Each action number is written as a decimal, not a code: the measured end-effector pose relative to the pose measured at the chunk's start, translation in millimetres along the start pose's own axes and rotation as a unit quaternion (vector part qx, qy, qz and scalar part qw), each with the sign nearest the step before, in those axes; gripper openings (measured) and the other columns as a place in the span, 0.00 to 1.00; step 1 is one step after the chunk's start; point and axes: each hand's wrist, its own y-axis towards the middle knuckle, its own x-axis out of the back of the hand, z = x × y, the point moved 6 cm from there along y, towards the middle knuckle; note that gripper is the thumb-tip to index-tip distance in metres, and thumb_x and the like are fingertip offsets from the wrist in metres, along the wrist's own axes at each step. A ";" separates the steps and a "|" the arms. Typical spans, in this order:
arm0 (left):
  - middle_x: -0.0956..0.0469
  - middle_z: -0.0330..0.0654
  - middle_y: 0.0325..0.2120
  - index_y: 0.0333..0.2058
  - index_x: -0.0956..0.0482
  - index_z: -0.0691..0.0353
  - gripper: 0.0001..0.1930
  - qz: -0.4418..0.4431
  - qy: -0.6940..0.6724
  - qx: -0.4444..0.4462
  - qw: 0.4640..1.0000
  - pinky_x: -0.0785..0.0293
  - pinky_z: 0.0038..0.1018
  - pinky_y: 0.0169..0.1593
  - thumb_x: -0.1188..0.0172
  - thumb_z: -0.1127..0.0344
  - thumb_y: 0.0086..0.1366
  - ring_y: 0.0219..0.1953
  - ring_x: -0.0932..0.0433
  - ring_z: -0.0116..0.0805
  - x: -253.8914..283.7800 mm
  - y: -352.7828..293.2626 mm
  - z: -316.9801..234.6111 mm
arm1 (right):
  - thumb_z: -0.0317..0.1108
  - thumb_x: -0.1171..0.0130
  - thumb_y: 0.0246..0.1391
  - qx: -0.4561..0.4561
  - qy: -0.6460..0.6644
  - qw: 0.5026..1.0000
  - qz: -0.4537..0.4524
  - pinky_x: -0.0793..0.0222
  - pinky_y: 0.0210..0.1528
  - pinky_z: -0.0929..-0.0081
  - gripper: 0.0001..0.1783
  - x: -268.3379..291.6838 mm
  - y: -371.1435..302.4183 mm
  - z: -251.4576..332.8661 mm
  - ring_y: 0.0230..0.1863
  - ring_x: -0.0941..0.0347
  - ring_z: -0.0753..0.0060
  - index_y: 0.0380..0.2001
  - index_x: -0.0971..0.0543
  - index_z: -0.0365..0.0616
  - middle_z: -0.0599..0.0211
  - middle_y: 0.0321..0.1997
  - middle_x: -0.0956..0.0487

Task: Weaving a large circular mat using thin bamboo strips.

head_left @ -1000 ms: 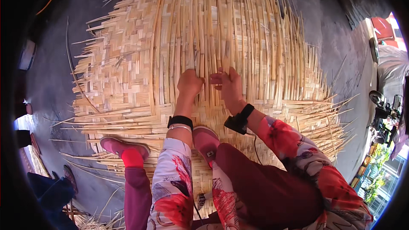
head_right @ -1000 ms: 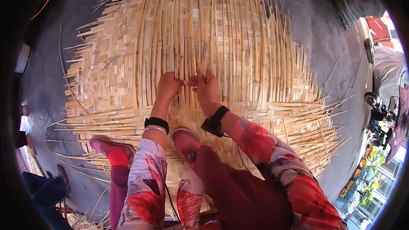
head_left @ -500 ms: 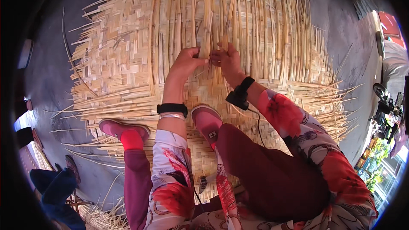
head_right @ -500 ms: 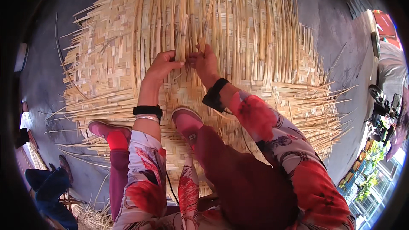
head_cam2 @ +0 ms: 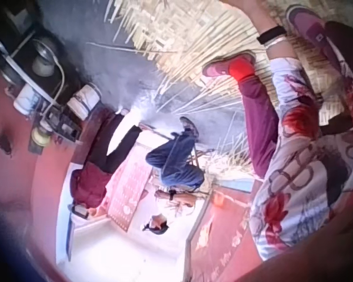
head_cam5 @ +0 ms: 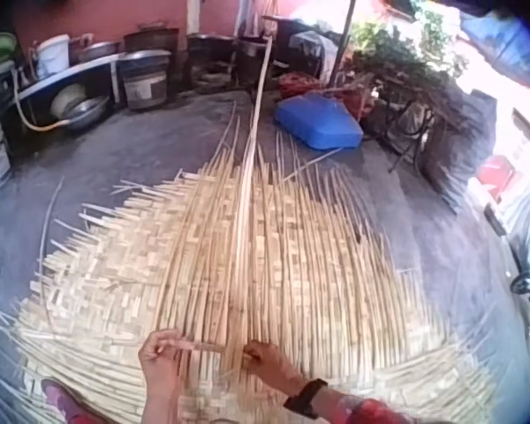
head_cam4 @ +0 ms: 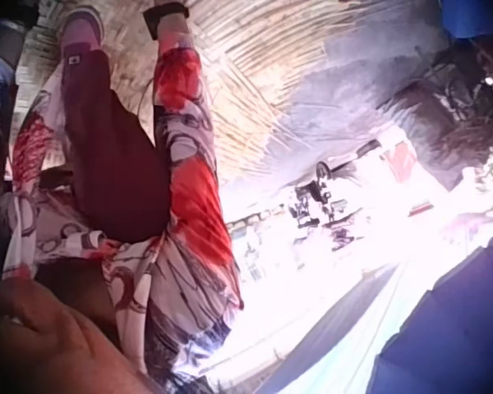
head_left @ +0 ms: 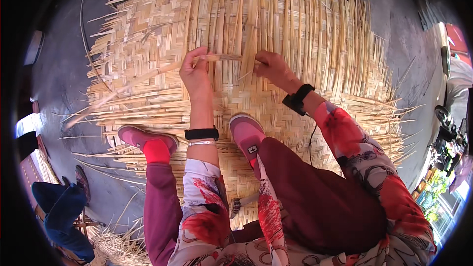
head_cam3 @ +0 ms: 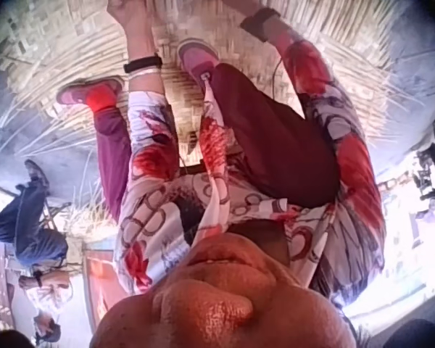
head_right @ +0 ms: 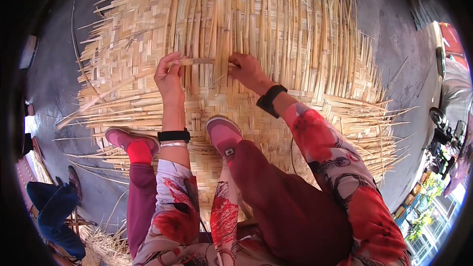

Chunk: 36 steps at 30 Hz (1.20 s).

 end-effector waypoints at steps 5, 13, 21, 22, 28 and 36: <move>0.21 0.43 0.26 0.34 0.21 0.65 0.07 -0.098 0.264 -0.104 0.954 0.29 0.24 0.30 0.47 0.80 0.61 0.25 0.26 0.27 36.1 2.6 -6.9 | 0.42 0.45 0.54 0.011 -0.479 0.876 -0.044 0.27 0.36 0.57 0.14 25.1 1.2 6.6 0.34 0.21 0.51 0.29 0.22 0.41 0.55 0.30 0.20; 0.23 0.48 0.18 0.35 0.22 0.65 0.06 -0.164 0.411 -0.116 0.889 0.28 0.27 0.24 0.46 0.77 0.60 0.20 0.24 0.32 107.8 9.0 -36.6 | 0.39 0.45 0.53 0.013 -0.612 0.790 0.046 0.26 0.34 0.60 0.10 -4.8 1.6 -6.2 0.33 0.21 0.54 0.29 0.24 0.44 0.54 0.29 0.20; 0.21 0.50 0.23 0.46 0.25 0.67 0.20 0.117 0.493 0.010 0.862 0.25 0.35 0.34 0.37 0.61 0.57 0.26 0.20 0.42 -9.3 5.8 -20.4 | 0.25 0.53 0.51 -0.138 -0.002 0.988 0.067 0.30 0.18 0.71 0.05 10.6 54.9 18.7 0.18 0.22 0.66 0.27 0.28 0.34 0.57 0.19 0.21; 0.21 0.46 0.21 0.47 0.26 0.65 0.19 0.154 0.467 -0.050 0.869 0.26 0.30 0.31 0.36 0.64 0.57 0.24 0.22 0.34 -34.6 8.5 -13.9 | 0.25 0.52 0.51 -0.127 -0.021 0.989 0.070 0.29 0.18 0.70 0.05 9.1 56.5 18.6 0.18 0.22 0.65 0.27 0.28 0.35 0.56 0.19 0.21; 0.19 0.51 0.35 0.45 0.26 0.65 0.20 0.202 0.465 -0.088 0.857 0.26 0.33 0.43 0.35 0.64 0.55 0.39 0.20 0.44 -94.1 29.8 36.9 | 0.24 0.50 0.51 0.058 -0.219 0.958 -0.177 0.29 0.17 0.71 0.05 25.8 49.3 26.3 0.16 0.24 0.66 0.24 0.27 0.35 0.56 0.18 0.23; 0.20 0.49 0.26 0.30 0.22 0.69 0.11 0.230 0.503 -0.017 0.833 0.29 0.32 0.38 0.36 0.65 0.55 0.29 0.23 0.40 -97.1 36.9 38.9 | 0.29 0.43 0.52 -0.072 0.060 0.988 -0.123 0.33 0.20 0.78 0.05 54.9 66.4 39.0 0.22 0.25 0.72 0.28 0.25 0.37 0.63 0.23 0.24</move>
